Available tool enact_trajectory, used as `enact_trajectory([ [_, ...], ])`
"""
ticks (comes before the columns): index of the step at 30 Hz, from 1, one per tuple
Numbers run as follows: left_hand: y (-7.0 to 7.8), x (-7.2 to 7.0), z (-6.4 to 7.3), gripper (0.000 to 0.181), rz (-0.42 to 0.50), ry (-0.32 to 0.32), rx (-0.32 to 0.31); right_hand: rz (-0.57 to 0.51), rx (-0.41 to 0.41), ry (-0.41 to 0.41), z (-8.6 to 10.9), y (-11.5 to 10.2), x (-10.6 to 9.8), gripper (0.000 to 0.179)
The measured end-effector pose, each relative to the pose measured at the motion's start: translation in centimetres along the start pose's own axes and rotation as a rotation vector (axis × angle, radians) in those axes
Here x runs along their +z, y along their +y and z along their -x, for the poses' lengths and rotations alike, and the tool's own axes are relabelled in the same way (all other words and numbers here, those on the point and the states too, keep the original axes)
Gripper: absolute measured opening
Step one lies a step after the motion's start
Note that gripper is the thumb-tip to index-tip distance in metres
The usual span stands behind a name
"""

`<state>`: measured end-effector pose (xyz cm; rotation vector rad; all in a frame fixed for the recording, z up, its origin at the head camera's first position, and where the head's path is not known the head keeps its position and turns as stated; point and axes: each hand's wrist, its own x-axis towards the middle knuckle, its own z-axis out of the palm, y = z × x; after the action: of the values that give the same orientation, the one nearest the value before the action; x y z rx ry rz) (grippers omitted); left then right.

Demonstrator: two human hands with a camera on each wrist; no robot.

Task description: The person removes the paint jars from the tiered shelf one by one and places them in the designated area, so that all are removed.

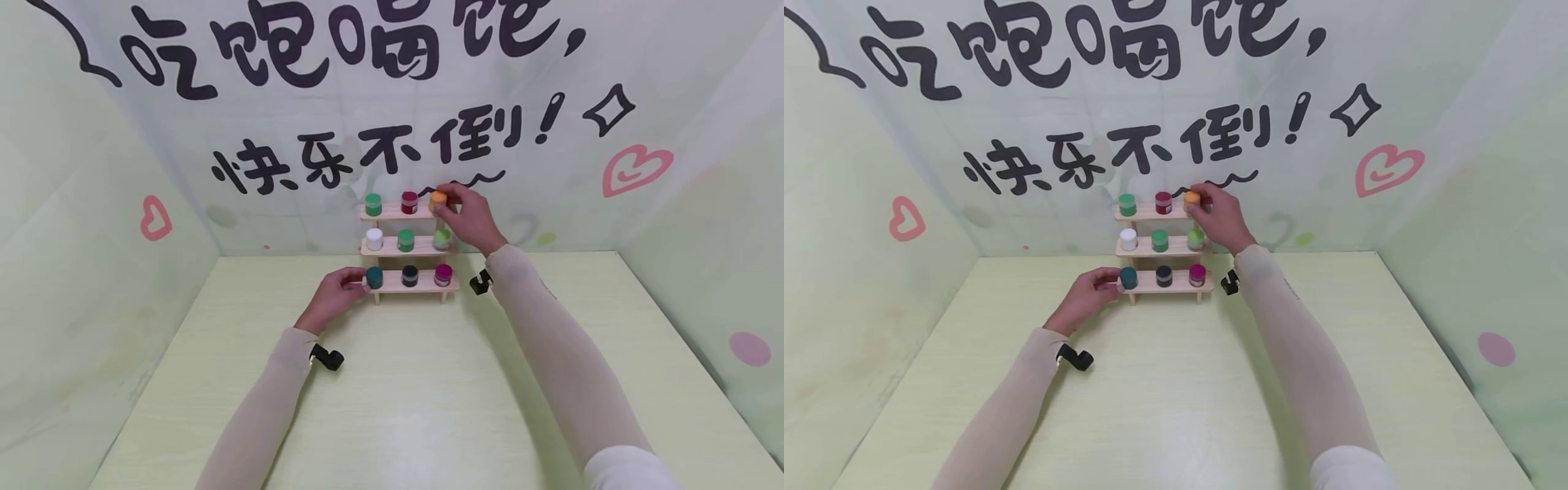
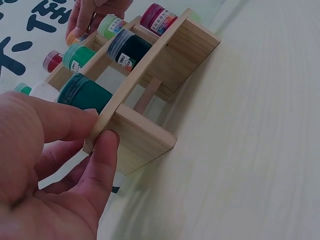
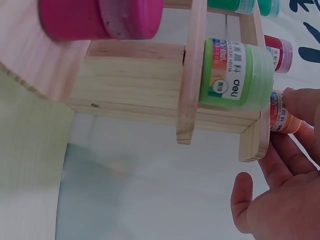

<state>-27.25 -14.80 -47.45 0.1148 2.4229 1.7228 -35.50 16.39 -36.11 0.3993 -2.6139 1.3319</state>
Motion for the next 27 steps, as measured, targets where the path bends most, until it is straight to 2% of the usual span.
enact_trajectory([
  [6,0.0,0.0,0.1,0.047,0.048,-0.023,-0.009,-0.006,-0.013,-0.006,0.2,0.0,0.0,0.046],
  [11,-0.1,0.0,0.0,0.048,0.071,-0.033,-0.01,0.006,-0.039,0.018,0.9,0.0,-0.3,0.045],
  [20,-0.2,0.1,-0.3,0.049,0.129,-0.05,-0.01,-0.009,-0.064,0.054,3.3,0.0,-1.5,0.045],
  [27,-0.2,0.2,-0.3,0.05,0.162,-0.062,-0.024,-0.066,-0.044,0.034,5.3,0.1,-2.0,0.047],
])
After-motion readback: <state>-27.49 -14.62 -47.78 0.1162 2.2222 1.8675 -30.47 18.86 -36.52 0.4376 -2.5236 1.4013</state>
